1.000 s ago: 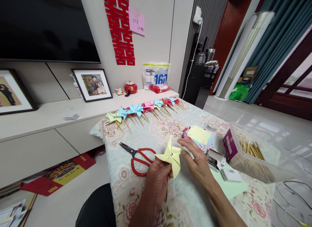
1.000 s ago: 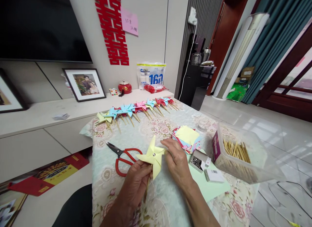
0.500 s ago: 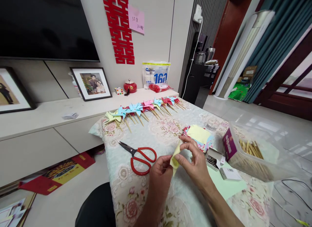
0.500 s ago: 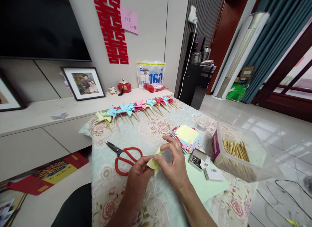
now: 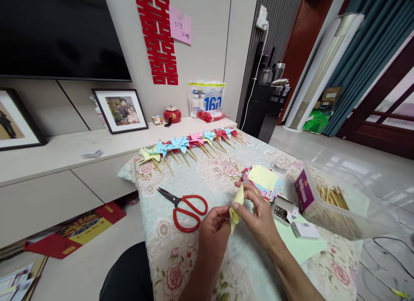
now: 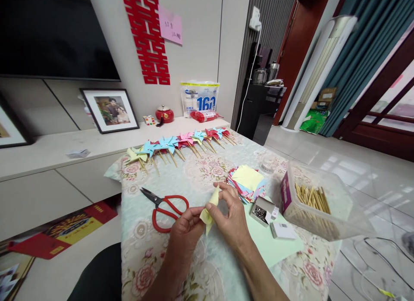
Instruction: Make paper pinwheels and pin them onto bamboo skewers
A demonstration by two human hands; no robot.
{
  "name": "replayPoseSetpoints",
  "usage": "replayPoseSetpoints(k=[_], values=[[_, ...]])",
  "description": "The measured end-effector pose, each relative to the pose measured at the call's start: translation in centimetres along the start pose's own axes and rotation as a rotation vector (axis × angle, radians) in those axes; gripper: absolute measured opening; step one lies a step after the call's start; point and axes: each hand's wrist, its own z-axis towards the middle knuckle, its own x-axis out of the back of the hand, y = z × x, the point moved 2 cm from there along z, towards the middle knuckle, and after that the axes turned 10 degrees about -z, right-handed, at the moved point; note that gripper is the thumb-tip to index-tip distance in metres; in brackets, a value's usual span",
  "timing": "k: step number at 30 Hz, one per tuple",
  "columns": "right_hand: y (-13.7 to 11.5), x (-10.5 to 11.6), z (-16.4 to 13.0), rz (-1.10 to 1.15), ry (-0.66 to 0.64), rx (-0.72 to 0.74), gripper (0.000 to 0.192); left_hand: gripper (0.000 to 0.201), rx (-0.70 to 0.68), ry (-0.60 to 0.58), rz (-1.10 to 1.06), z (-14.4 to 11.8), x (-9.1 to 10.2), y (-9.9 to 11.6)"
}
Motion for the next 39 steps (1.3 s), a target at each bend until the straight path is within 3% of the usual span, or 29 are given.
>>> replayPoseSetpoints(k=[6, 12, 18, 23, 29, 39], values=[[0.0, 0.2, -0.1, 0.035, 0.031, 0.016, 0.013, 0.021, 0.059, 0.011, -0.05, -0.1, -0.3, 0.5], [0.8, 0.4, -0.2, 0.135, 0.122, -0.028, 0.017, 0.03, 0.204, 0.023, -0.336, -0.1, -0.5, 1.9], [1.1, -0.5, 0.0, 0.255, -0.138, -0.208, 0.028, 0.026, 0.182, 0.088, -0.4, 0.5, 0.1, 2.4], [1.1, -1.7, -0.1, 0.533, -0.307, -0.415, 0.038, 0.032, 0.21, 0.06, -0.388, 0.4, -0.1, 2.3], [0.8, -2.2, -0.3, 0.697, -0.319, -0.565, 0.041, 0.033, 0.229, 0.039, -0.36, 0.2, -0.5, 2.3], [0.8, -2.1, -0.3, 0.668, -0.327, -0.575, 0.043, 0.032, 0.19, 0.062, -0.414, 0.3, -0.2, 2.2]])
